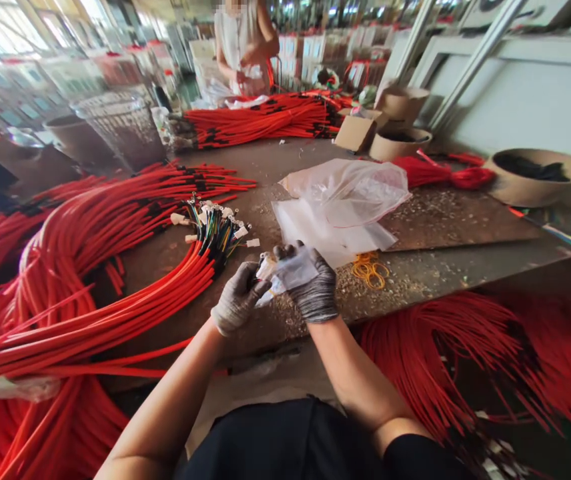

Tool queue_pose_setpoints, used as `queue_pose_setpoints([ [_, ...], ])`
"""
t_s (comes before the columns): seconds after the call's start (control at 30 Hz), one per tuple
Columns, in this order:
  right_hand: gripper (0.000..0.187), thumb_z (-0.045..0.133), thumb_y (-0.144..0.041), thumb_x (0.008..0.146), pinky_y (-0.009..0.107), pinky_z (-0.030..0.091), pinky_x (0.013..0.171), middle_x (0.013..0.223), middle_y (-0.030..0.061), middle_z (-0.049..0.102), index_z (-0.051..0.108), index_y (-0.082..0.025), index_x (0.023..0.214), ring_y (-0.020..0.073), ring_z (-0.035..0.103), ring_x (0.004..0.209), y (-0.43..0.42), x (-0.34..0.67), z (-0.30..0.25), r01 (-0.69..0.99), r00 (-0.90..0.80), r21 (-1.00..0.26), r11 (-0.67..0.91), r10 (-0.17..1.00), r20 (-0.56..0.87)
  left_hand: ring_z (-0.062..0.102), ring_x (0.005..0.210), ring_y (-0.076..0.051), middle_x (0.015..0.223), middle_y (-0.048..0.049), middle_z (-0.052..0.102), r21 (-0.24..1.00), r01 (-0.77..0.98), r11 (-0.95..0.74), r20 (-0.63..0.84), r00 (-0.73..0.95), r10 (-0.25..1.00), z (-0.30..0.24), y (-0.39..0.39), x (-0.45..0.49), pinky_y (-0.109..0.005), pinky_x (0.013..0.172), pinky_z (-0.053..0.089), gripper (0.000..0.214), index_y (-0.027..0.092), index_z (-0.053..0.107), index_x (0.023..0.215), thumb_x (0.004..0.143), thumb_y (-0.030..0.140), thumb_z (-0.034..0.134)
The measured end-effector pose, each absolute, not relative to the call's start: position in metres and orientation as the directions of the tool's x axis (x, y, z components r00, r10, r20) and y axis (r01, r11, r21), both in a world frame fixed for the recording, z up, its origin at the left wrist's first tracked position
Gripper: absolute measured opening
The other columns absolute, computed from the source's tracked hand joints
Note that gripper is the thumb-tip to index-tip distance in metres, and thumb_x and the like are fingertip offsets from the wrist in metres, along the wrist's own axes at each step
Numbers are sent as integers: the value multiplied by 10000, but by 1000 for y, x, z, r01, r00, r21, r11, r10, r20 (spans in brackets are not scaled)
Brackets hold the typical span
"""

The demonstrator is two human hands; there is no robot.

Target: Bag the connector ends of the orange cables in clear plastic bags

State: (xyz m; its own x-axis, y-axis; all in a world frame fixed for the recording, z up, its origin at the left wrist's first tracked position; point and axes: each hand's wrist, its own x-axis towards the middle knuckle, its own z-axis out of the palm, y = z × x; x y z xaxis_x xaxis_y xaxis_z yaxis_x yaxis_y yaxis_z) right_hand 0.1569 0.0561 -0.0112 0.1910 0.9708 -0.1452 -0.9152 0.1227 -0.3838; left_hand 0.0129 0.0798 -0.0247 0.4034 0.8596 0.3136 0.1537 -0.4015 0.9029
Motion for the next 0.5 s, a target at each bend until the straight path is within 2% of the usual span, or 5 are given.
queue_pose_setpoints([
  [0.13, 181, 605, -334, 758, 527, 450, 981, 933, 36, 693, 584, -211, 890, 240, 651, 1008, 52, 173, -3, -888, 286, -413, 202, 946, -151, 414, 569, -96, 644, 29, 487, 908, 165, -385, 285, 428, 857, -23, 72, 12, -230, 553, 362, 225, 171, 527, 827, 845, 395, 517],
  [0.2, 205, 612, -352, 754, 528, 450, 982, 945, 28, 690, 584, -220, 908, 238, 646, 1023, 50, 168, 3, -881, 257, -440, 175, 957, -133, 431, 553, -96, 633, 22, 514, 918, 189, -349, 210, 516, 830, -21, 69, 14, -229, 543, 367, 251, 165, 553, 843, 841, 412, 510],
  [0.3, 314, 628, -396, 754, 521, 469, 965, 991, 6, 684, 577, -254, 1029, 227, 645, 1025, 47, 146, 5, -838, 209, -530, 130, 973, -93, 413, 487, -94, 551, 26, 496, 927, 270, -260, 22, 653, 757, -20, 69, 12, -231, 497, 354, 316, 162, 590, 804, 842, 458, 487],
  [0.4, 410, 663, -374, 739, 449, 485, 974, 1016, -4, 681, 564, -265, 1121, 190, 653, 992, 43, 131, -2, -654, 269, -736, 175, 963, -10, 503, 559, -128, 631, -12, 594, 950, 276, -147, -100, 714, 693, -24, 74, -3, -245, 531, 409, 385, 153, 647, 856, 742, 520, 621],
  [0.5, 314, 628, -405, 754, 422, 518, 935, 961, 34, 690, 625, -222, 1008, 201, 660, 932, 42, 139, -16, -284, 98, -954, 92, 993, 67, 618, 825, -215, 890, -75, 685, 997, 65, 36, -72, 740, 669, -28, 77, -21, -303, 714, 499, 629, 166, 652, 1085, 603, 557, 757],
])
